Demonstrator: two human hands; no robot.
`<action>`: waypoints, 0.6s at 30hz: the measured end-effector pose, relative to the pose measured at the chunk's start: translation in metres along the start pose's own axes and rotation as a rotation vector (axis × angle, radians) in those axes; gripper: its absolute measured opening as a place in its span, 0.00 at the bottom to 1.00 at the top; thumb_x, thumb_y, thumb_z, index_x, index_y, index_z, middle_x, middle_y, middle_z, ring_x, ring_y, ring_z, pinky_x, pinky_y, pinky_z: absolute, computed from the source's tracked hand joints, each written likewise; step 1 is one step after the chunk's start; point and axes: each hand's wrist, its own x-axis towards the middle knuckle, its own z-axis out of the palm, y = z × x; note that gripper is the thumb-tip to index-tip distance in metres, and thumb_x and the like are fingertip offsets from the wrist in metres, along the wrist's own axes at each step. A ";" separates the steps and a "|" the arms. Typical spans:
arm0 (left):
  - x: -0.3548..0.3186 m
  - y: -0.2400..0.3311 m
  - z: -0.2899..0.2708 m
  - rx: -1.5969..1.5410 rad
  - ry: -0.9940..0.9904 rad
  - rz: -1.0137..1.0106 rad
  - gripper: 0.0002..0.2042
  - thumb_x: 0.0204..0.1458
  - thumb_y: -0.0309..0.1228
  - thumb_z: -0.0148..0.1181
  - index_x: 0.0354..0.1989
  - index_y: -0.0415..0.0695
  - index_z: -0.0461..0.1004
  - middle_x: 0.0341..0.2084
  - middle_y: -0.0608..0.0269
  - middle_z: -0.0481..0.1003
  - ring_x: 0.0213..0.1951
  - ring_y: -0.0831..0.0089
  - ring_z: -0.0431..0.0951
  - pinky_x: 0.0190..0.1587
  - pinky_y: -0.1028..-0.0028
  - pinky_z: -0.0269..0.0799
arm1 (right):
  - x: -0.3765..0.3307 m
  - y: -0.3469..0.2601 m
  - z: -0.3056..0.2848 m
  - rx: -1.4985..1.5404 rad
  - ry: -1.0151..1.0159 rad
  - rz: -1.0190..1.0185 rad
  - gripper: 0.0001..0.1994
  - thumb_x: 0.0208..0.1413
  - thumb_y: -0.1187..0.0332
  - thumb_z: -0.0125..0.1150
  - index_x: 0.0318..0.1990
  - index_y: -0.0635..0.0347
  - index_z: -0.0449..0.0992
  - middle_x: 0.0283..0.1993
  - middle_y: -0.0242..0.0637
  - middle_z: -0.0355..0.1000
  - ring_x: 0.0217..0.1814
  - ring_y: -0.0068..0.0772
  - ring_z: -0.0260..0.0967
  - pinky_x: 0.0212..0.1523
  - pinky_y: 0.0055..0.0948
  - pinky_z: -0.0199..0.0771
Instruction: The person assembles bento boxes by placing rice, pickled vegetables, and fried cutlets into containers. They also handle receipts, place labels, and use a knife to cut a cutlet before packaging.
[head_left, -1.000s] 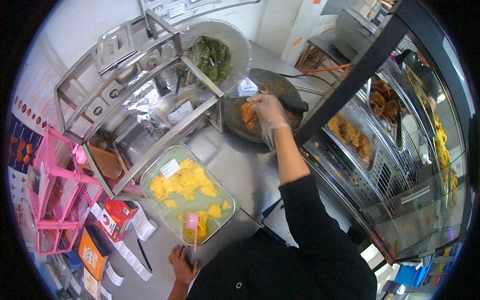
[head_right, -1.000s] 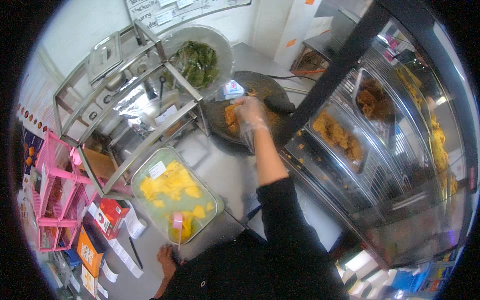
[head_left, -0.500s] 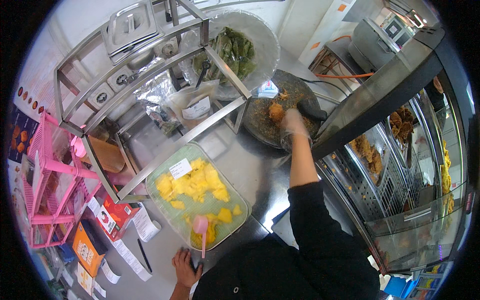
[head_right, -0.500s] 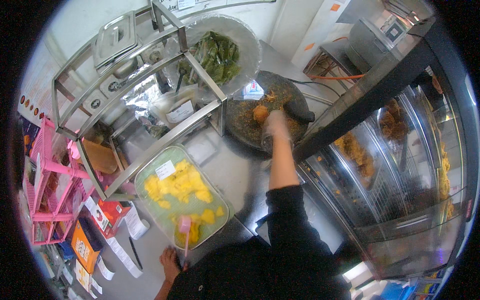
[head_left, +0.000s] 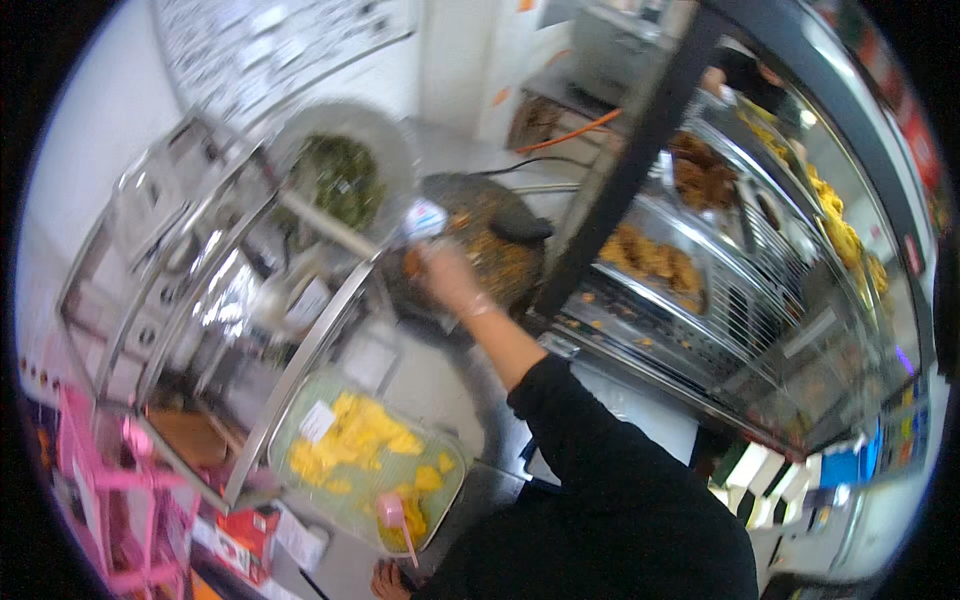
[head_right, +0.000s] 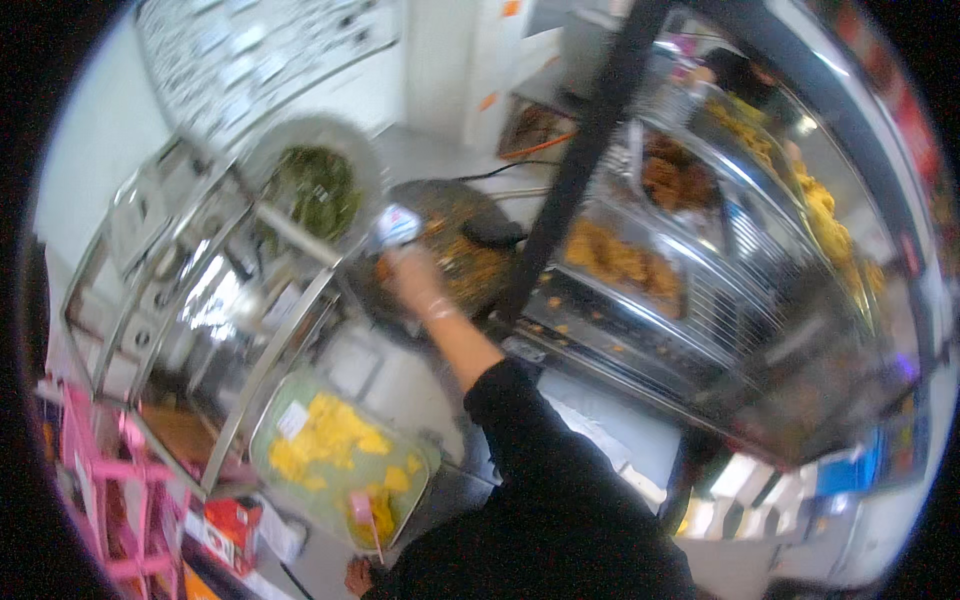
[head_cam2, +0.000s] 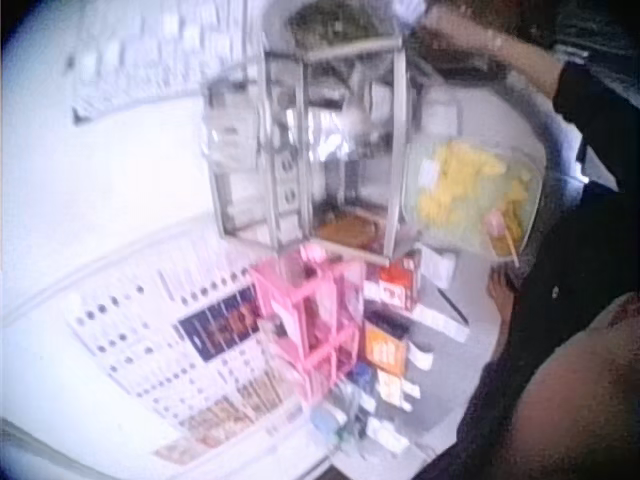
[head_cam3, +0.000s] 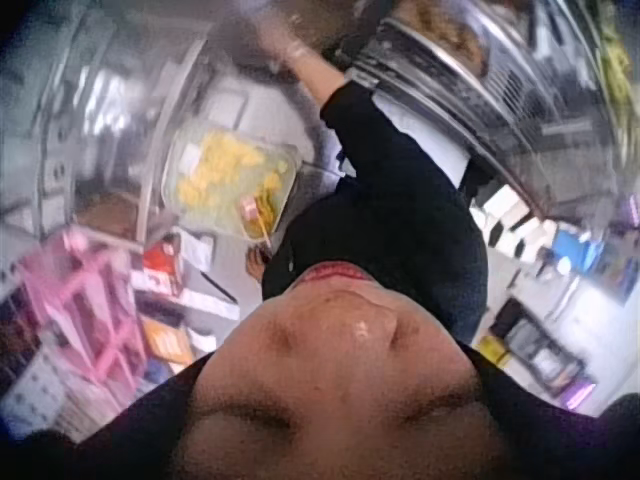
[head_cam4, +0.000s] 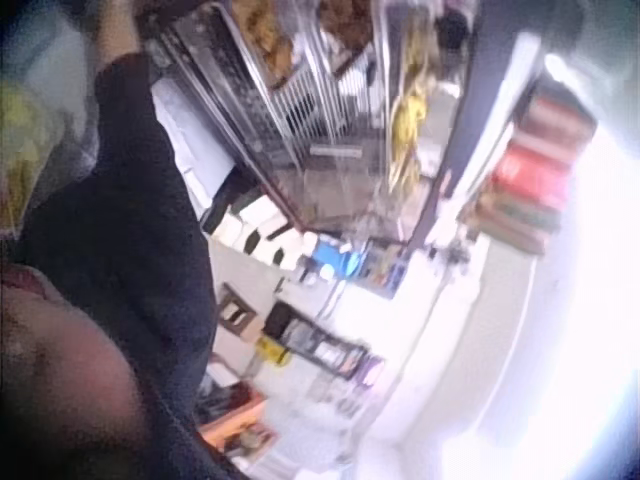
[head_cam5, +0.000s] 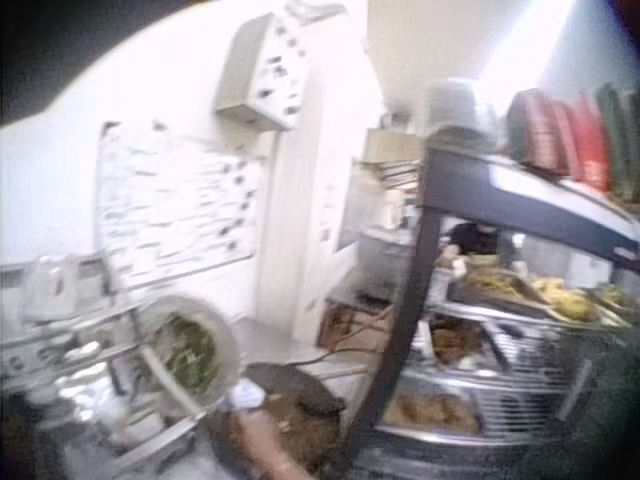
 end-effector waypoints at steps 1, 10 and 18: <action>0.006 0.000 0.003 0.004 0.036 0.024 0.34 0.35 0.40 0.65 0.53 0.40 0.61 0.53 0.51 0.64 0.60 0.50 0.56 0.59 0.49 0.47 | -0.010 -0.011 -0.030 -0.002 -0.027 -0.004 0.17 0.43 0.71 0.64 0.43 0.60 0.70 0.34 0.49 0.71 0.39 0.52 0.69 0.39 0.46 0.69; 0.027 -0.005 0.010 0.025 0.112 0.108 0.35 0.36 0.40 0.65 0.54 0.40 0.60 0.53 0.51 0.63 0.60 0.50 0.56 0.59 0.49 0.47 | -0.111 0.016 -0.297 -0.103 0.528 0.164 0.27 0.39 0.67 0.65 0.52 0.57 0.70 0.37 0.45 0.73 0.40 0.45 0.69 0.43 0.42 0.68; 0.022 -0.013 0.012 0.024 0.132 0.119 0.36 0.36 0.40 0.65 0.55 0.40 0.59 0.53 0.51 0.62 0.60 0.49 0.56 0.59 0.49 0.47 | -0.078 0.080 -0.367 -0.669 0.437 0.602 0.27 0.47 0.60 0.63 0.56 0.55 0.68 0.41 0.53 0.74 0.44 0.47 0.73 0.48 0.44 0.69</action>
